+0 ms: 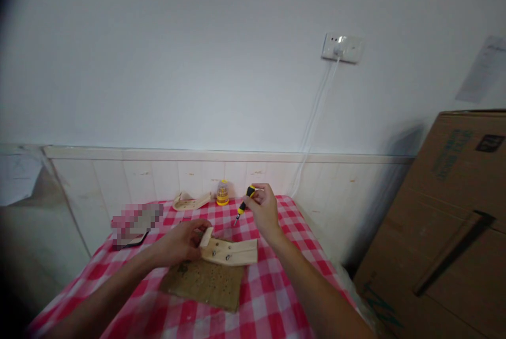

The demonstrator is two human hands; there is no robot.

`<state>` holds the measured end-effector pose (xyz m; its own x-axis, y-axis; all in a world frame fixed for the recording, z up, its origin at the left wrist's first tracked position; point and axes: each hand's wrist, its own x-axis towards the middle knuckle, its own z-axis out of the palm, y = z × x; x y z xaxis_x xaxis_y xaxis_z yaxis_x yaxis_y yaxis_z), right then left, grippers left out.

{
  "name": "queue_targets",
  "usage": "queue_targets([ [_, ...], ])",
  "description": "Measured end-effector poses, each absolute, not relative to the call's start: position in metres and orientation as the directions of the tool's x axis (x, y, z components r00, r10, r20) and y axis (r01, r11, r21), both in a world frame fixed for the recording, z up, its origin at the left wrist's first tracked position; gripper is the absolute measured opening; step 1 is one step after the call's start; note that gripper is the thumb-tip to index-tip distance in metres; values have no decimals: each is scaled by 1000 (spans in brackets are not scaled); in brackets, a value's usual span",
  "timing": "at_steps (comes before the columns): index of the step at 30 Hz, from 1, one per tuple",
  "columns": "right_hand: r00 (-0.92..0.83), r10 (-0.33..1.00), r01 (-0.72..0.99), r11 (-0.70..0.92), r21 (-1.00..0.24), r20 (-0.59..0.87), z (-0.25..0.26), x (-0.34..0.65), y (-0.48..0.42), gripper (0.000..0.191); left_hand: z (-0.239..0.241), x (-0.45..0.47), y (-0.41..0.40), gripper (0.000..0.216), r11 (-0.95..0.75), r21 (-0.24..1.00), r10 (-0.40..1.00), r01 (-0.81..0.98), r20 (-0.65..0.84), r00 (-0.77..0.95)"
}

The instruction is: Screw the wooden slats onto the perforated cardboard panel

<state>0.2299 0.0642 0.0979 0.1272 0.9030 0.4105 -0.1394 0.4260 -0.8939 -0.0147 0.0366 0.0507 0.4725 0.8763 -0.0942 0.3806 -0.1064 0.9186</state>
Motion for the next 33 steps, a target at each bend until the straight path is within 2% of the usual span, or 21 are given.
queue_targets([
  [5,153,926,-167,370,-914,346,74,237,65,38,61,-20,77,58,-50,926,717,375,-228,658],
  [8,112,944,-188,327,-926,311,65,231,61,37,60,-14,102,59,-25,919,567,392,-310,763],
  [12,75,936,-174,351,-920,343,66,221,56,34,52,2,123,56,-82,933,447,350,-279,850],
  [15,56,888,-112,459,-881,456,66,210,48,31,47,11,126,49,-190,934,486,302,-178,856],
  [19,2,784,23,620,-784,621,58,195,35,29,45,7,115,41,-194,938,573,287,-129,809],
  [21,-10,743,91,667,-739,669,52,190,31,29,44,0,104,46,-209,938,655,278,-77,751],
  [23,-5,721,132,688,-714,693,44,187,28,30,42,-6,91,39,-256,911,838,323,43,544],
  [25,6,707,146,699,-701,707,37,186,27,31,36,-7,77,21,-274,888,935,369,157,316],
  [27,21,700,152,703,-694,714,31,186,26,31,27,-3,60,9,-311,877,949,367,268,163],
  [33,62,709,189,683,-706,703,18,187,27,33,5,9,22,17,-404,838,915,367,360,183],
])
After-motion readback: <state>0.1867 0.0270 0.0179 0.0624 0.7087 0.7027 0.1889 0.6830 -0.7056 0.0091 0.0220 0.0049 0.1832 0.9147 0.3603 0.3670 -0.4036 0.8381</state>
